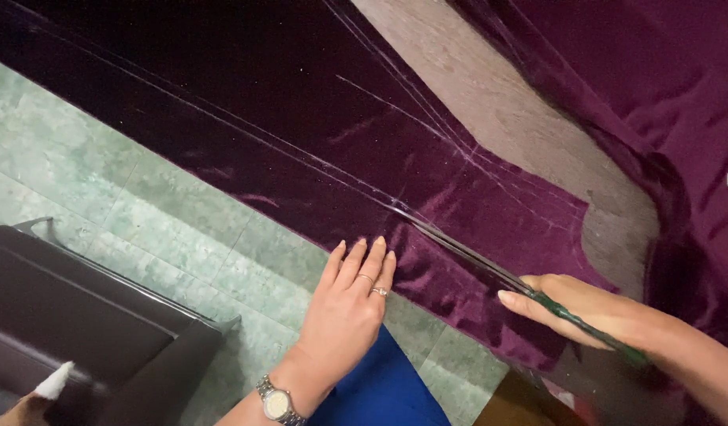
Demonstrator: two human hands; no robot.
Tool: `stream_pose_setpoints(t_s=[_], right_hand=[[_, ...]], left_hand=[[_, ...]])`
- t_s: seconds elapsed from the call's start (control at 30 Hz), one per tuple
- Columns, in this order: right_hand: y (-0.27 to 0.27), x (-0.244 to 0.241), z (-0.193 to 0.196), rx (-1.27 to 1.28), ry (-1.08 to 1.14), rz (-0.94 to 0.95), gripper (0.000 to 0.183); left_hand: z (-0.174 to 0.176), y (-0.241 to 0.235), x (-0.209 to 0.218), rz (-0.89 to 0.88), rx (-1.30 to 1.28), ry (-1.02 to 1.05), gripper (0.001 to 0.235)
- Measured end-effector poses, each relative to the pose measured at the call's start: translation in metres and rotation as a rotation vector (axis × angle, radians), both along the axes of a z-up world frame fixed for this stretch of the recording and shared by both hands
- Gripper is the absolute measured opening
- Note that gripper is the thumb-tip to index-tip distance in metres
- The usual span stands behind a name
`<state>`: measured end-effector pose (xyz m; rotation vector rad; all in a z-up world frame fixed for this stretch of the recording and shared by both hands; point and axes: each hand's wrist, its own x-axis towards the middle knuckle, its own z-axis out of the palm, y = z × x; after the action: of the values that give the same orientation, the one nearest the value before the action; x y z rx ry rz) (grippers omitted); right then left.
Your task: Cutting out pattern pieces from purple velvet fabric using large tailor's scissors along pre-marked chalk lines.
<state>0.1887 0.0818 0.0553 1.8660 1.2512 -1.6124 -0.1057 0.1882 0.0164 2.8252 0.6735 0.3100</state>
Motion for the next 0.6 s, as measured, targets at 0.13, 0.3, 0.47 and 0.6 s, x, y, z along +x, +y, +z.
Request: stream_pose_setpoints(t_s=[0.13, 0.3, 0.47, 0.6], right_hand=[[0.012, -0.007, 0.017, -0.002, 0.041, -0.13, 0.051], [0.002, -0.004, 0.003, -0.024, -0.043, -0.095, 0.052], [0.008, -0.017, 0.024, -0.132, -0.202, -0.152, 0.052], [0.01, -0.007, 0.021, -0.048, 0.042, -0.154, 0.04]], left_hand=[[0.0, 0.0, -0.001, 0.005, -0.019, -0.003, 0.039], [0.003, 0.001, -0.002, -0.015, -0.017, 0.032, 0.043], [0.003, 0.001, -0.002, -0.019, -0.025, 0.03, 0.041], [0.003, 0.004, -0.003, -0.023, -0.085, -0.018, 0.042]])
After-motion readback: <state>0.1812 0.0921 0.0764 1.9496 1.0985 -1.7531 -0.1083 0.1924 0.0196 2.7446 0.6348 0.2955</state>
